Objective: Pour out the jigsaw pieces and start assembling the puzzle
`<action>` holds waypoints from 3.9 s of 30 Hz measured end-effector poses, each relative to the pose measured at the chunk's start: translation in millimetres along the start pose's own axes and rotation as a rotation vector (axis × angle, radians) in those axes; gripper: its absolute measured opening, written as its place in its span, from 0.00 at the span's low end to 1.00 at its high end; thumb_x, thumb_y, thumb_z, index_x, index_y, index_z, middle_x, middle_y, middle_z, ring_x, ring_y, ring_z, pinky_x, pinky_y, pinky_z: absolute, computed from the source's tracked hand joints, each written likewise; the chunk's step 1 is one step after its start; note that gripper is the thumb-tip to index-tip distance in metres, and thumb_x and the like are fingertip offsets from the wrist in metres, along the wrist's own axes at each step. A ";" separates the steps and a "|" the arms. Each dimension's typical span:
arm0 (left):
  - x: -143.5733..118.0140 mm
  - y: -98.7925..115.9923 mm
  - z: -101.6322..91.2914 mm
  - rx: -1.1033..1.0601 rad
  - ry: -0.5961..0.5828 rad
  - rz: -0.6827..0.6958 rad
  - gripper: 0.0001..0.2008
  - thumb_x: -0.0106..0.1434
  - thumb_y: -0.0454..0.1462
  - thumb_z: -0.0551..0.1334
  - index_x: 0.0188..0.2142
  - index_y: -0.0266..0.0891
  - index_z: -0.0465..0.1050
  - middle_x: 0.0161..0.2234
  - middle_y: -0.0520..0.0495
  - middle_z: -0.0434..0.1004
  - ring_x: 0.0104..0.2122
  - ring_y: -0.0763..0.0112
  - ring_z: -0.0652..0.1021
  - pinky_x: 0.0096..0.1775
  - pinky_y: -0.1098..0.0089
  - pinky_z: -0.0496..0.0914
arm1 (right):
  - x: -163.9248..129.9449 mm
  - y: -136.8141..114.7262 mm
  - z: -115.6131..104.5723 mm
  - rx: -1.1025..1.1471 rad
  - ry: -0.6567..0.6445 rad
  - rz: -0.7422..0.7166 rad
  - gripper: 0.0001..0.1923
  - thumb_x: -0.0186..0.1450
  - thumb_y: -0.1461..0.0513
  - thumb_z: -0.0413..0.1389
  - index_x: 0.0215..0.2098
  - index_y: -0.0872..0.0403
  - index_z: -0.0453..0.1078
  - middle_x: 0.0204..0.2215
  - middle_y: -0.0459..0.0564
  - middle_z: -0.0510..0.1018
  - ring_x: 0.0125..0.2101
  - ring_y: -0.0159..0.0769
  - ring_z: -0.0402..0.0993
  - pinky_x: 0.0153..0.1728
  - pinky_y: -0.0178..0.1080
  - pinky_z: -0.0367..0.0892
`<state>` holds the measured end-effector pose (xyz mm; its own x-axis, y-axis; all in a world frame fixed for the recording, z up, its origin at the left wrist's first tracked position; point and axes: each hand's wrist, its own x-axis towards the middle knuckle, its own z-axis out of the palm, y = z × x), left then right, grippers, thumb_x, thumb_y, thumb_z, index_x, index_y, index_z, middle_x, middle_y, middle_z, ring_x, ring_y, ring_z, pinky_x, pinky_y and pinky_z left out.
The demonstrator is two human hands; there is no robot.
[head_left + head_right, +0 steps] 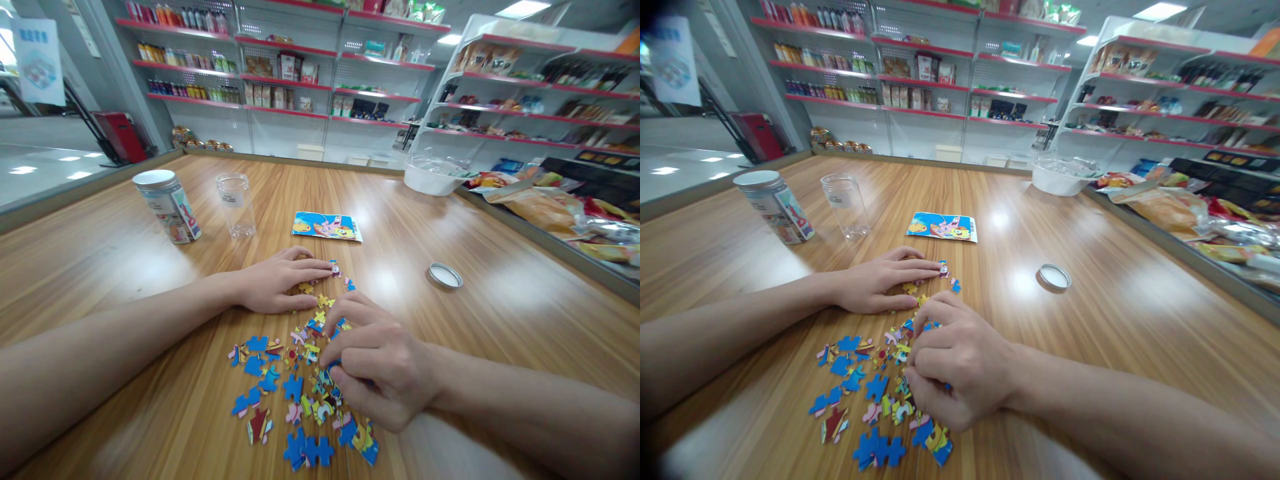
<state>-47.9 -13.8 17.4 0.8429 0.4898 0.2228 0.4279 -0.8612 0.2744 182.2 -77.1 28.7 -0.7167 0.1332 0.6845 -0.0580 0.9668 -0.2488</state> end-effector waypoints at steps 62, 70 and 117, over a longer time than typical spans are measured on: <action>-5.7 -14.7 -13.8 -0.661 0.199 -0.148 0.16 0.53 0.33 0.61 0.42 0.38 0.77 0.51 0.42 0.74 0.51 0.57 0.73 0.53 0.57 0.68 | -6.4 14.2 1.3 -0.135 -0.026 0.087 0.12 0.62 0.69 0.56 0.20 0.56 0.67 0.37 0.50 0.84 0.40 0.40 0.77 0.40 0.45 0.72; -3.5 -7.3 -14.2 -0.318 0.091 -0.009 0.17 0.61 0.35 0.62 0.51 0.43 0.73 0.62 0.43 0.64 0.62 0.54 0.63 0.64 0.47 0.54 | -0.1 3.9 -10.0 -0.146 -0.399 0.298 0.14 0.69 0.56 0.52 0.31 0.56 0.70 0.63 0.56 0.67 0.66 0.50 0.53 0.64 0.57 0.51; -5.2 -6.9 -15.4 -0.381 -0.103 0.011 0.20 0.53 0.45 0.73 0.37 0.39 0.67 0.66 0.36 0.54 0.68 0.51 0.54 0.65 0.47 0.53 | 1.7 8.9 -11.8 -0.199 -0.447 0.501 0.23 0.73 0.51 0.45 0.57 0.59 0.64 0.66 0.62 0.60 0.69 0.50 0.43 0.65 0.60 0.47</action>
<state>-60.3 -8.4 28.8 0.8833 0.4481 0.1379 0.2834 -0.7446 0.6044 188.7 -65.7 35.7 -0.8434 0.5121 0.1622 0.4520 0.8397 -0.3011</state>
